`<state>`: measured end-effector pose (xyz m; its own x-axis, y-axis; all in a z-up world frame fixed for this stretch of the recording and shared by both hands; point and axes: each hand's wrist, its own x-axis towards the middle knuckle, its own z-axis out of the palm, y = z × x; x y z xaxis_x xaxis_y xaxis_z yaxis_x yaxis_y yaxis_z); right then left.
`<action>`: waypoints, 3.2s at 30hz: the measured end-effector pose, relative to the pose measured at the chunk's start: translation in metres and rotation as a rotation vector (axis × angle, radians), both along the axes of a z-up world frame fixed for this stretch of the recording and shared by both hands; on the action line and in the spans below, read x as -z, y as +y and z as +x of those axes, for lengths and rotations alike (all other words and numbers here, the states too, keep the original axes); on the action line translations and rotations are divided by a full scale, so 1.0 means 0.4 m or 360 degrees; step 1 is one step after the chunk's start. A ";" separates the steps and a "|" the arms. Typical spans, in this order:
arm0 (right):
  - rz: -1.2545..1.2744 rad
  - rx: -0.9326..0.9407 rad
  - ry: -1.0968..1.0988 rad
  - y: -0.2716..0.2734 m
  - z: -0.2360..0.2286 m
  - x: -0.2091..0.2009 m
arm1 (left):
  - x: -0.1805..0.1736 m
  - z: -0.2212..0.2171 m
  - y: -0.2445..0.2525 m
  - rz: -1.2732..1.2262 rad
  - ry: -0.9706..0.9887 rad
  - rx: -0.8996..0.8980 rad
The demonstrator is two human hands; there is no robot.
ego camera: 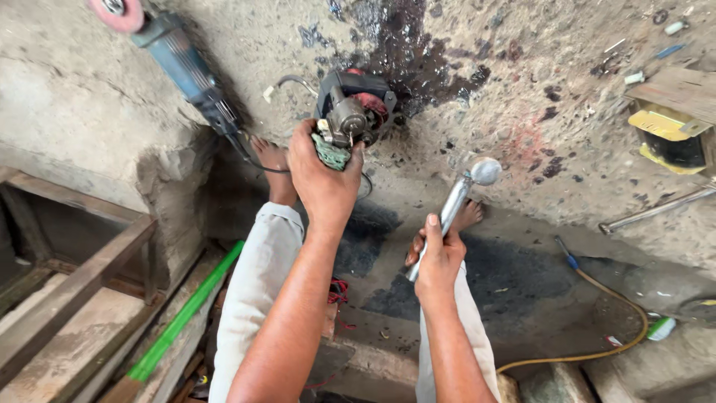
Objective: The person disassembles a motor by wiping it with a cloth, hammering off components, and using an angle grinder to cut parts. The person removes the rotor and grinds the stator housing, then wipes the components and floor.
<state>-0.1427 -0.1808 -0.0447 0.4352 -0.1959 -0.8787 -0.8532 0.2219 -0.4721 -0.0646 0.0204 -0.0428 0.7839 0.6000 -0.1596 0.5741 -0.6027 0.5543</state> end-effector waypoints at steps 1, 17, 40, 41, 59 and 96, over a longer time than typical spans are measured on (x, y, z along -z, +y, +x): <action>0.0011 -0.0009 0.0000 -0.003 -0.003 0.002 | 0.003 -0.002 -0.001 0.0094 0.0016 0.0034; 0.0023 0.0309 -0.0141 -0.110 0.094 -0.048 | -0.012 0.116 -0.041 0.0065 0.0081 0.0343; -0.0091 0.0463 0.0120 -0.195 -0.017 0.001 | -0.010 0.070 -0.243 -0.0026 -0.0084 0.0870; -0.0085 0.0440 0.0072 -0.192 -0.018 0.002 | -0.011 0.069 -0.234 -0.0065 -0.0125 0.0858; -0.0400 0.0221 -0.0255 -0.136 0.024 0.042 | 0.090 -0.037 0.108 -0.0623 -0.0809 -0.0557; -0.0842 -0.0455 -0.0589 -0.281 -0.051 -0.270 | -0.164 -0.032 -0.383 -0.0812 0.0005 0.1522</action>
